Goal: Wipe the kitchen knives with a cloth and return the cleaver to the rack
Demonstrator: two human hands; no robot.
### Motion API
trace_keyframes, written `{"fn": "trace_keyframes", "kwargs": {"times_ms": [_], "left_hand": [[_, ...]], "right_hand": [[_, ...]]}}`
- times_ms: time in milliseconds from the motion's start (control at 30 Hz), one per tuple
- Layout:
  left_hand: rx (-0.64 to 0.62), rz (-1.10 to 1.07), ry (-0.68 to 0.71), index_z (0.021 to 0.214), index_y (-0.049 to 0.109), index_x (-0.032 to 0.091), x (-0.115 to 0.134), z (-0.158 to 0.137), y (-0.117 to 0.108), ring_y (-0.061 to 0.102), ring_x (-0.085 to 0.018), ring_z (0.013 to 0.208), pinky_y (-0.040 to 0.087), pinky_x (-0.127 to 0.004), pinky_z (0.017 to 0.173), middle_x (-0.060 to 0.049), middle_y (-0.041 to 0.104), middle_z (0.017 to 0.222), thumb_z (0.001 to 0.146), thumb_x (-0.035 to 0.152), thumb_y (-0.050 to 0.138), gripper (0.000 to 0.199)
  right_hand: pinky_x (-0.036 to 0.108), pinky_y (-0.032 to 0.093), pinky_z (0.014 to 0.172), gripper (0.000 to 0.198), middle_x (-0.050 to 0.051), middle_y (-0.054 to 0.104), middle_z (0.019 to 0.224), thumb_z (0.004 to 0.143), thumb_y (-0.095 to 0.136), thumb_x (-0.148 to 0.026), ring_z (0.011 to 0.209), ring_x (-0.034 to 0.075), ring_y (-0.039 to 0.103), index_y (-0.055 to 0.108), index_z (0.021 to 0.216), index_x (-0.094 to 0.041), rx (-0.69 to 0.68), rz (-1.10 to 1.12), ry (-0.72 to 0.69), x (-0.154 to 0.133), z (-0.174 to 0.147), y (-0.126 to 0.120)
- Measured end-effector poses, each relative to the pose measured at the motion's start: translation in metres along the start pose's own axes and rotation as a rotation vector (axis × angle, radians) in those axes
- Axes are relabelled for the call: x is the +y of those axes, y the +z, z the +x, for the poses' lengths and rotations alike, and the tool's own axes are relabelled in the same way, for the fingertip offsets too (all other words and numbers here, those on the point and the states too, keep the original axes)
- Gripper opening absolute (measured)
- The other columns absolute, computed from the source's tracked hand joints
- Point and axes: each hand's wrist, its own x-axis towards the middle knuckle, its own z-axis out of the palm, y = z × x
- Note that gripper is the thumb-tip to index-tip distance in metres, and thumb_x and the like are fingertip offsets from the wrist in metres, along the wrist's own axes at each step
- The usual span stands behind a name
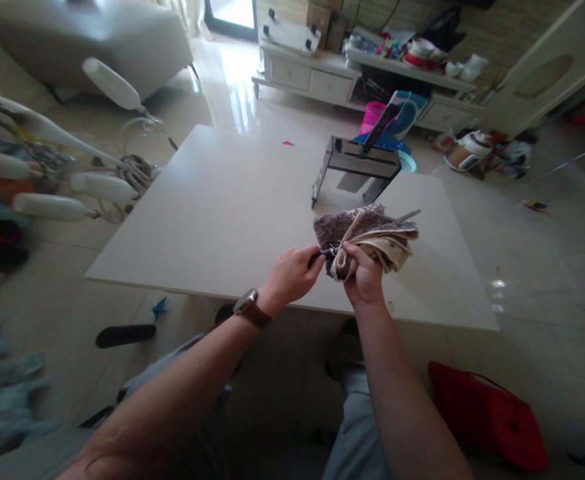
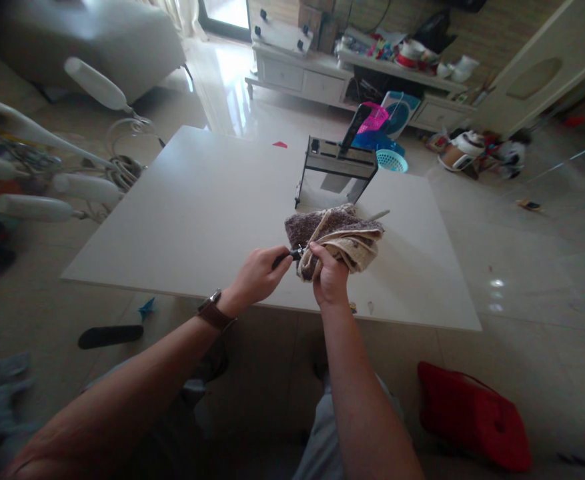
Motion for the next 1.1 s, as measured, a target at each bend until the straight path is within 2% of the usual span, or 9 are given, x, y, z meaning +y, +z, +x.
{"fn": "trace_keyframes", "kwargs": {"times_ms": [367, 1100], "left_hand": [[-0.013, 0.013, -0.01, 0.083, 0.067, 0.019, 0.0003, -0.0003, -0.0009, 0.05, -0.016, 0.061, 0.026, -0.032, 0.061, -0.005, 0.067, 0.072, 0.1, 0.032, 0.051, 0.027], [-0.011, 0.001, -0.009, 0.081, 0.066, 0.019, 0.0005, -0.0004, -0.0002, 0.048, -0.016, 0.059, 0.025, -0.032, 0.061, -0.004, 0.066, 0.07, 0.099, 0.033, 0.051, 0.027]], "right_hand": [[0.026, 0.061, 0.067, 0.03, -0.005, 0.072, 0.077, 0.057, 0.086, -0.018, 0.067, 0.012, 0.067, 0.061, 0.072, -0.021, -0.004, -0.013, -0.003, -0.0012, -0.0011, 0.0012], [0.023, 0.06, 0.065, 0.027, -0.005, 0.071, 0.074, 0.057, 0.087, -0.017, 0.067, 0.011, 0.067, 0.067, 0.075, -0.021, -0.001, -0.002, 0.004, -0.0003, -0.0008, -0.0003]]}}
